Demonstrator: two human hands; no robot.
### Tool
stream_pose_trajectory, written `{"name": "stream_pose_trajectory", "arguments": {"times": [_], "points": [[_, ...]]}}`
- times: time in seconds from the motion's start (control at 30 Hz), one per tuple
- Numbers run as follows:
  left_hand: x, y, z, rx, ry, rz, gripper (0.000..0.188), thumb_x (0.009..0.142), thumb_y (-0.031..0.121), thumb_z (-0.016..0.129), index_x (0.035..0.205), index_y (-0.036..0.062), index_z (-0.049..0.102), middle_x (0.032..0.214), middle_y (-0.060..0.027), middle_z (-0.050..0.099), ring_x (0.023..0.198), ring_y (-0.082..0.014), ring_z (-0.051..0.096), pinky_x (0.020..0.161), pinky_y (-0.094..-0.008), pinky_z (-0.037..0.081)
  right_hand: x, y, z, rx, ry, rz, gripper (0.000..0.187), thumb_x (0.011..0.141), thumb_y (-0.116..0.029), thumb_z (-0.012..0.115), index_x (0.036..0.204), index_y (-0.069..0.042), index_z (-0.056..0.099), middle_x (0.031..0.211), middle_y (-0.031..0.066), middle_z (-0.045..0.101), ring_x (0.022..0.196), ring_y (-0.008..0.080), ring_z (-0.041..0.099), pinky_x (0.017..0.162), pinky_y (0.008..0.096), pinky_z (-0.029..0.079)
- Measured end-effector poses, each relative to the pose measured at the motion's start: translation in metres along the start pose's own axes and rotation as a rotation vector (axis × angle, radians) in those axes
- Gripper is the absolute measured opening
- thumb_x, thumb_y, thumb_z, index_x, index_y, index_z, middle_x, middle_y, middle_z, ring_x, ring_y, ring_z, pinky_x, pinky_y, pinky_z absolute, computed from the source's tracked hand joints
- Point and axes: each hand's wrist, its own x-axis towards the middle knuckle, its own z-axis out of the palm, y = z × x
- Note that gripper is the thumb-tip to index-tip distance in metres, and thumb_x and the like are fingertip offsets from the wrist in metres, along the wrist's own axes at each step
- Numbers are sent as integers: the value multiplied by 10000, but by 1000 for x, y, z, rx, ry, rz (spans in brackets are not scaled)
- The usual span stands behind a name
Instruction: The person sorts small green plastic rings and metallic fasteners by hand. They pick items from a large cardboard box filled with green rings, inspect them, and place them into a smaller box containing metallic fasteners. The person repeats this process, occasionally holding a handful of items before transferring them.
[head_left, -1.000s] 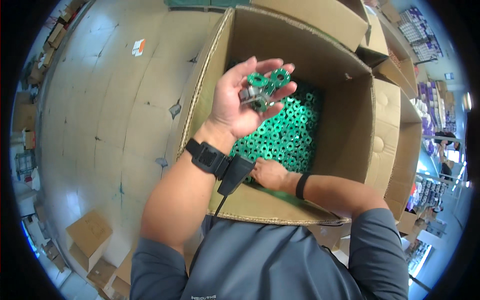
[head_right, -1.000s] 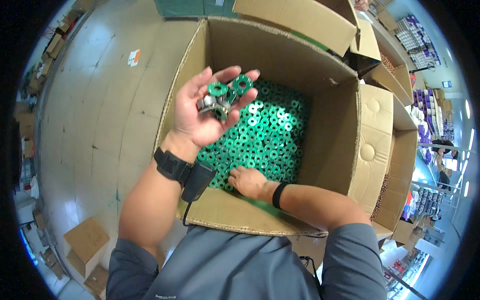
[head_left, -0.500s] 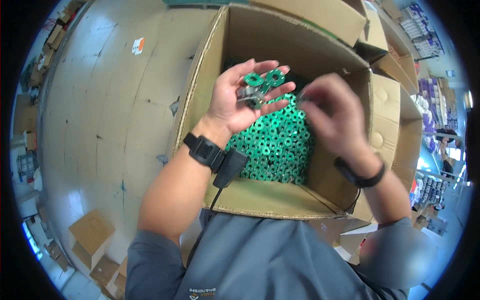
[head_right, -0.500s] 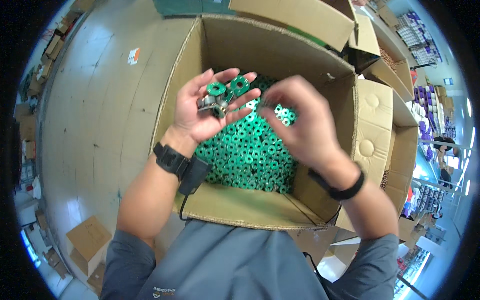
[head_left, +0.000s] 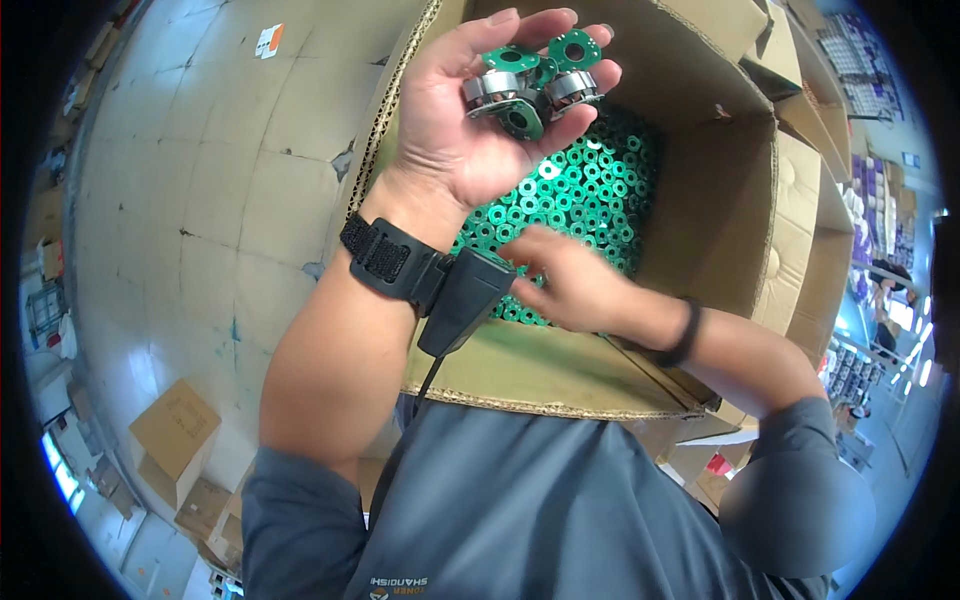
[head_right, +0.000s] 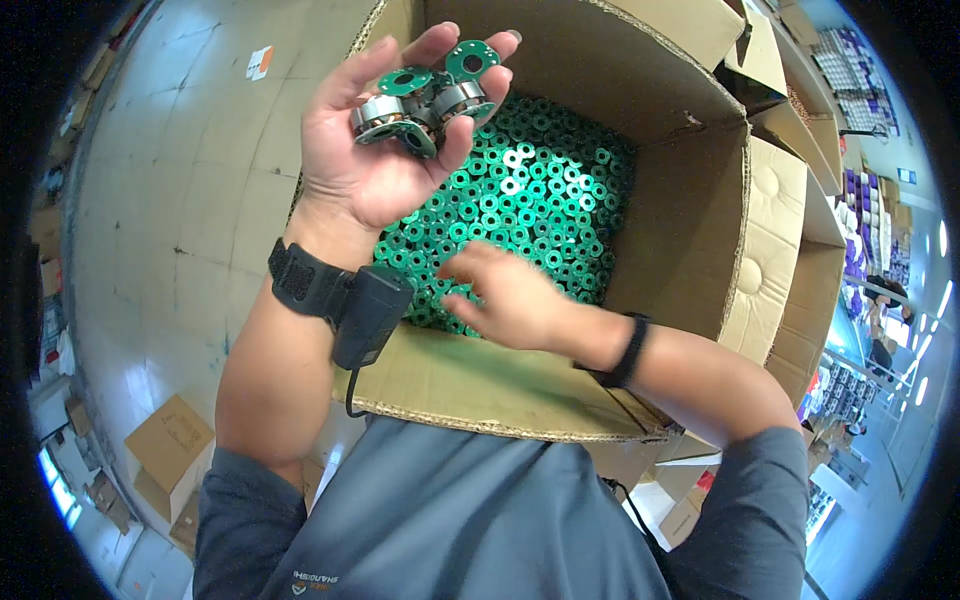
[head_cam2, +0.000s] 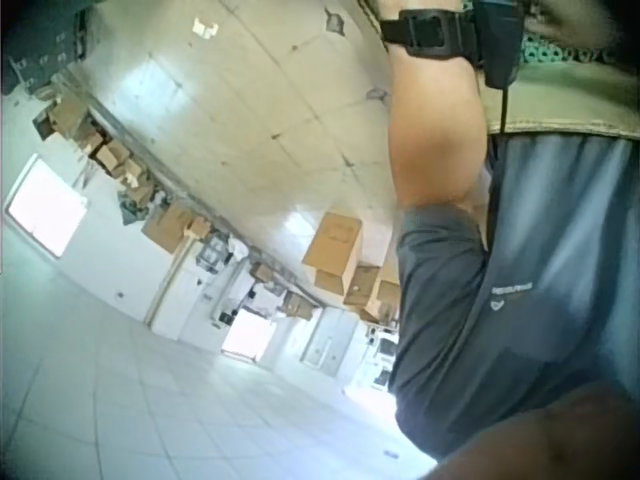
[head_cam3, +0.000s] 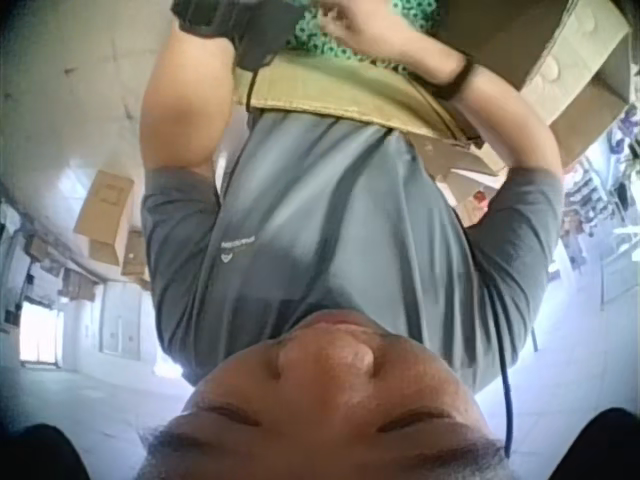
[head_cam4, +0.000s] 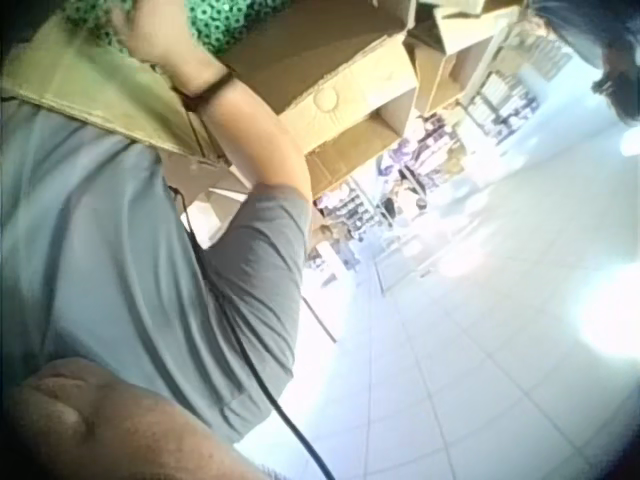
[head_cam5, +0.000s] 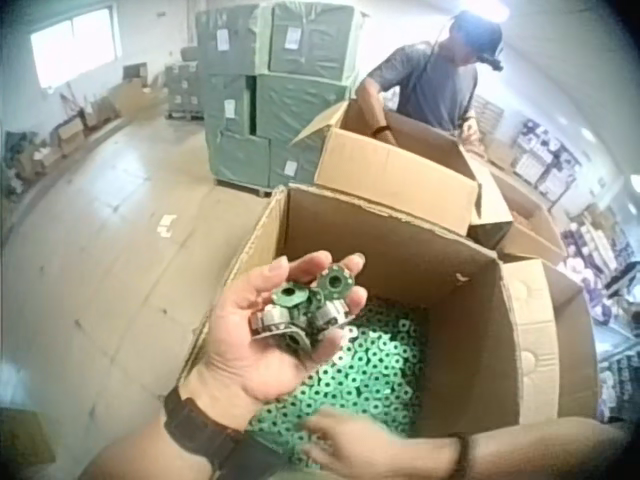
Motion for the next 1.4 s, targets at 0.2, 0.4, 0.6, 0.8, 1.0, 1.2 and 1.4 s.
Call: {"name": "stream_pose_trajectory", "arguments": {"times": [0.2,0.4,0.6,0.8,1.0,1.2,1.4], "points": [[-6,2,-3,127,127,76,390,990,273,556,1264,6,631,1519,-270,381,1276,-388,532,878,-455,634,39,58,116,-323,-203,72,444,898,-214,637,1287,-13,564,1184,173,554,1121,365,577,910,459,539],[-6,7,-9,66,36,45,405,1024,270,507,1315,4,599,1580,-234,320,1331,-408,495,930,-504,603,31,80,147,-335,-106,-15,310,847,-209,670,1082,-20,598,1109,157,603,1064,341,595,883,446,543],[-5,1,-1,48,53,45,392,1020,238,509,1317,0,600,1622,-205,240,1312,-392,508,915,-523,604,33,49,127,-316,61,19,185,822,-122,638,991,-51,608,993,139,656,985,345,638,835,465,541],[-6,-9,6,4,131,-18,348,1003,222,539,1286,42,634,1640,-145,244,1294,-347,519,873,-472,604,31,35,65,-137,75,123,290,817,-70,623,1104,-28,630,1057,212,598,956,408,649,827,488,543],[1,-26,7,-65,143,-140,355,1018,227,512,1288,31,634,1642,-136,253,1327,-330,494,892,-503,591,-54,-25,-67,115,544,205,341,868,-176,681,1160,0,670,922,163,677,858,295,673,791,395,549],[0,-45,8,-75,229,-280,346,1010,220,522,1273,24,635,1635,-120,278,1313,-348,507,903,-510,586,-240,-89,-70,634,1032,147,371,927,-181,699,1230,21,632,1062,104,683,885,170,705,802,309,567],[3,-57,29,-1,294,-313,354,988,171,537,1320,69,605,1624,-91,312,1312,-321,511,927,-502,574,-417,-67,0,997,1189,212,310,972,-52,639,1275,5,603,1175,69,656,986,110,673,868,267,577]]}}
